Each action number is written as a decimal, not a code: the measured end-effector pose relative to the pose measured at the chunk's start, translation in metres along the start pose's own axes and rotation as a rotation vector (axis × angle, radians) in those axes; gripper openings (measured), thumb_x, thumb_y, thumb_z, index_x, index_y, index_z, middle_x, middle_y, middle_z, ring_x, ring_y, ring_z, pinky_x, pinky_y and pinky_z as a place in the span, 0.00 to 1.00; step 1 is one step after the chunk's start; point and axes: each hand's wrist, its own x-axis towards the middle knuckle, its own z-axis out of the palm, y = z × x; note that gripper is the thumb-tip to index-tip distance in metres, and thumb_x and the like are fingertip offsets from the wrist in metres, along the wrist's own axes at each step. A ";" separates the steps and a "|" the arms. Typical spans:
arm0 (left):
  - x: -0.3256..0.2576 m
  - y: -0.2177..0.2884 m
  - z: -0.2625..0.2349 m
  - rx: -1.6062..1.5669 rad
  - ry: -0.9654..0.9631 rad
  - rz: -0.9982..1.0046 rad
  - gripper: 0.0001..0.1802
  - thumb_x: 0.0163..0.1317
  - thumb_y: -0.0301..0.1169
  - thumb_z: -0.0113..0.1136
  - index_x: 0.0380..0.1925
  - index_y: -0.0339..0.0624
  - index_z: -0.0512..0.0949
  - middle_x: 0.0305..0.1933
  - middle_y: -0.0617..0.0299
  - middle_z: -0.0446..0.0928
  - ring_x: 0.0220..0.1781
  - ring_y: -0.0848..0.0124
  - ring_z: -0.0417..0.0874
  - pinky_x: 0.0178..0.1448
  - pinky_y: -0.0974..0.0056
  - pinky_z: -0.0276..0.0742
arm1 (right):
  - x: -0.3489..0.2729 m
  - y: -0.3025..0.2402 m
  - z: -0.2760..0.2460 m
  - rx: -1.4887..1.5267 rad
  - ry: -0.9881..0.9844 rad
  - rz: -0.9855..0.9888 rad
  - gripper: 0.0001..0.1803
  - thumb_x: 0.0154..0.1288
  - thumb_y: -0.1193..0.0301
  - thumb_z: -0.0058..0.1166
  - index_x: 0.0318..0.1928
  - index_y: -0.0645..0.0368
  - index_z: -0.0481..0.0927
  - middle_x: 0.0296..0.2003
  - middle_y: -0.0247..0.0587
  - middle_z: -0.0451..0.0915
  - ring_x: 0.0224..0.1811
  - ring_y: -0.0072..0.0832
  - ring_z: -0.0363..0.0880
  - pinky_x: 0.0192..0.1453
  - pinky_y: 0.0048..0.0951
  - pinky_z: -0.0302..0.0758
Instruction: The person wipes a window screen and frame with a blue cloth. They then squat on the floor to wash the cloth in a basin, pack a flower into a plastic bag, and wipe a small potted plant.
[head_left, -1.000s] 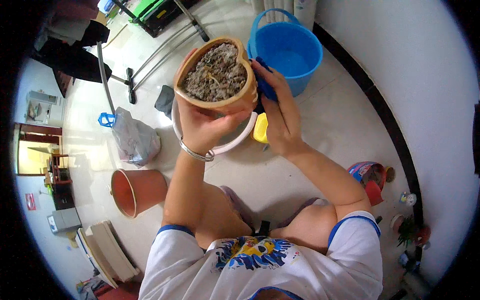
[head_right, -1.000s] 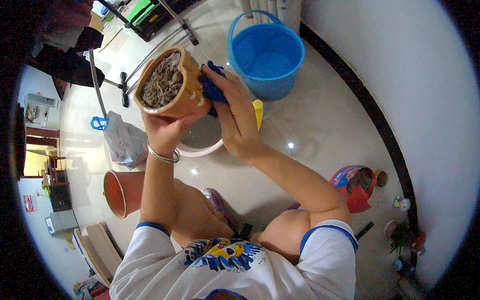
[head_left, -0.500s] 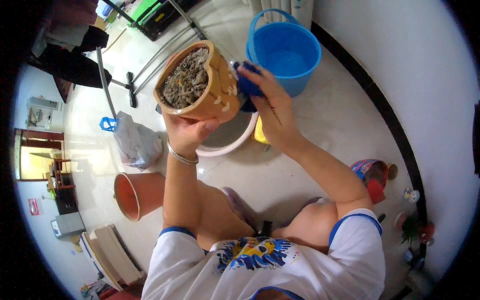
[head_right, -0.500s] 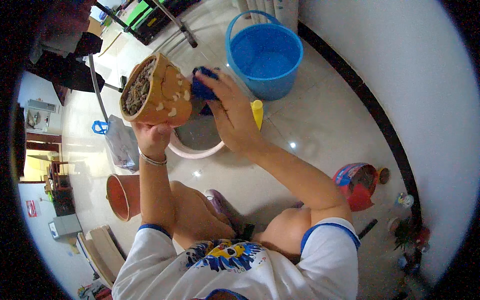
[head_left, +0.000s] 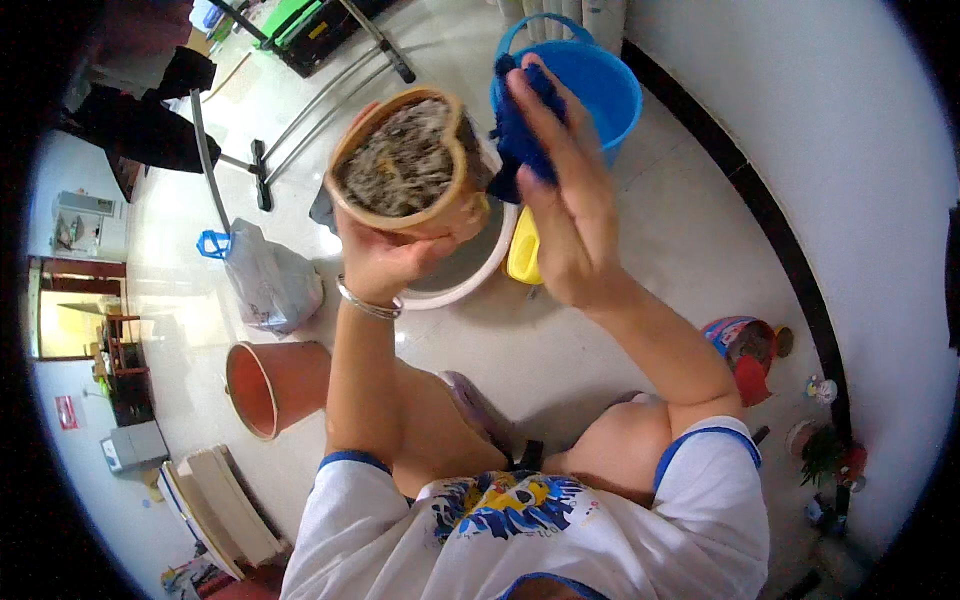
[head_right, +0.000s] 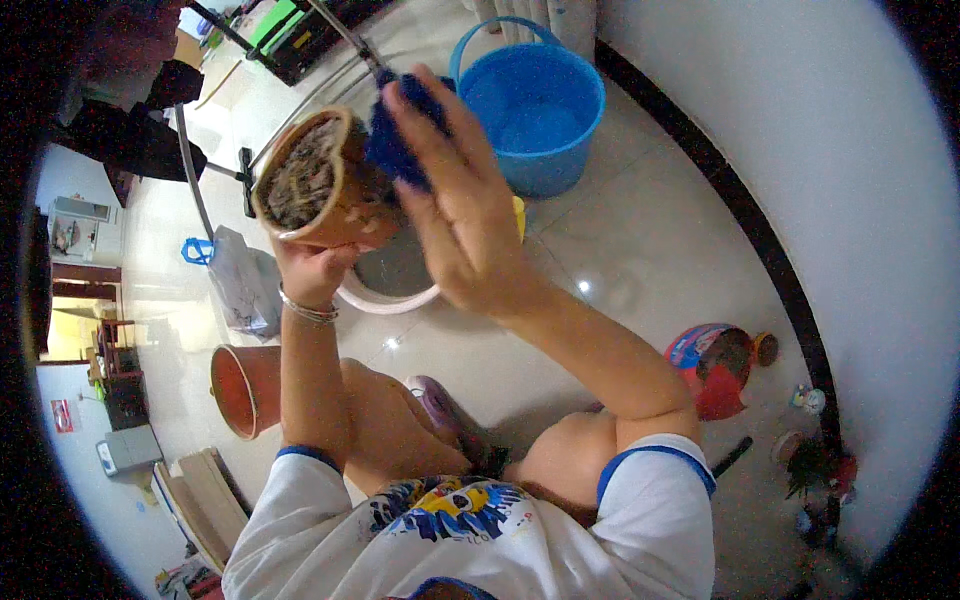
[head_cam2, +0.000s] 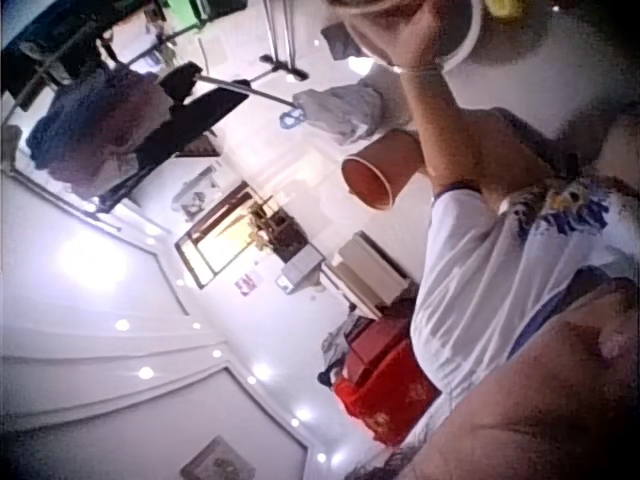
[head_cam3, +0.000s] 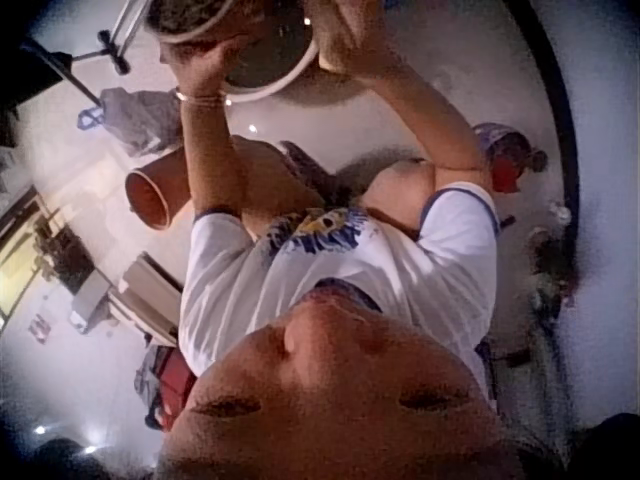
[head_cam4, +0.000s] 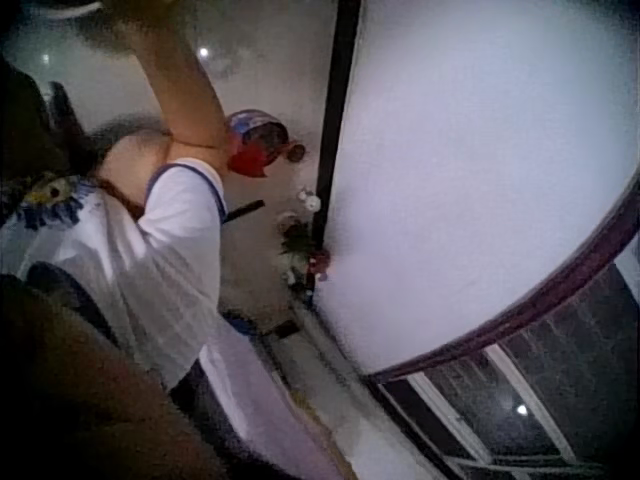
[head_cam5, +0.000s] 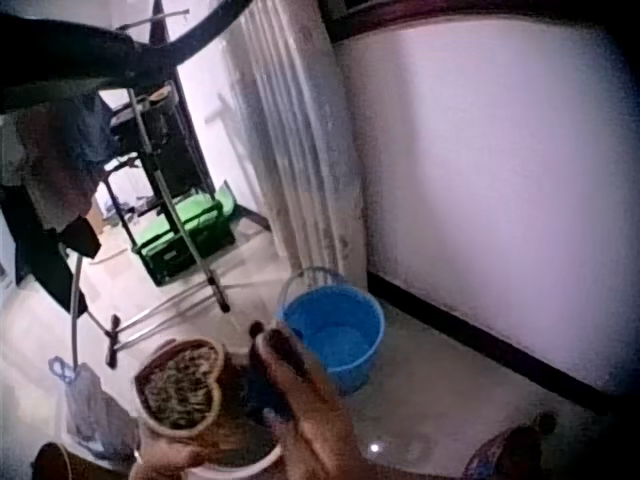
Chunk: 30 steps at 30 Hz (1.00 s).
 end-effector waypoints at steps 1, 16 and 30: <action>-0.001 -0.003 0.003 0.000 -0.004 0.015 0.65 0.24 0.38 0.81 0.63 0.33 0.50 0.61 0.50 0.61 0.62 0.60 0.66 0.66 0.58 0.62 | -0.002 -0.005 0.005 -0.044 -0.008 -0.059 0.26 0.62 0.76 0.42 0.61 0.64 0.62 0.61 0.60 0.58 0.64 0.50 0.57 0.66 0.36 0.54; -0.004 -0.012 0.010 0.028 -0.112 -0.003 0.61 0.27 0.42 0.79 0.59 0.41 0.48 0.61 0.52 0.56 0.64 0.60 0.61 0.67 0.59 0.58 | -0.017 0.015 0.005 0.836 0.018 0.510 0.21 0.66 0.70 0.48 0.57 0.64 0.63 0.51 0.39 0.70 0.54 0.22 0.66 0.60 0.25 0.63; -0.007 -0.015 0.034 -0.070 -0.006 -0.136 0.49 0.41 0.23 0.71 0.62 0.39 0.51 0.59 0.56 0.65 0.59 0.65 0.69 0.60 0.62 0.68 | -0.017 0.020 0.008 -0.194 0.167 -0.055 0.25 0.57 0.75 0.54 0.56 0.62 0.68 0.53 0.53 0.69 0.57 0.47 0.67 0.60 0.39 0.64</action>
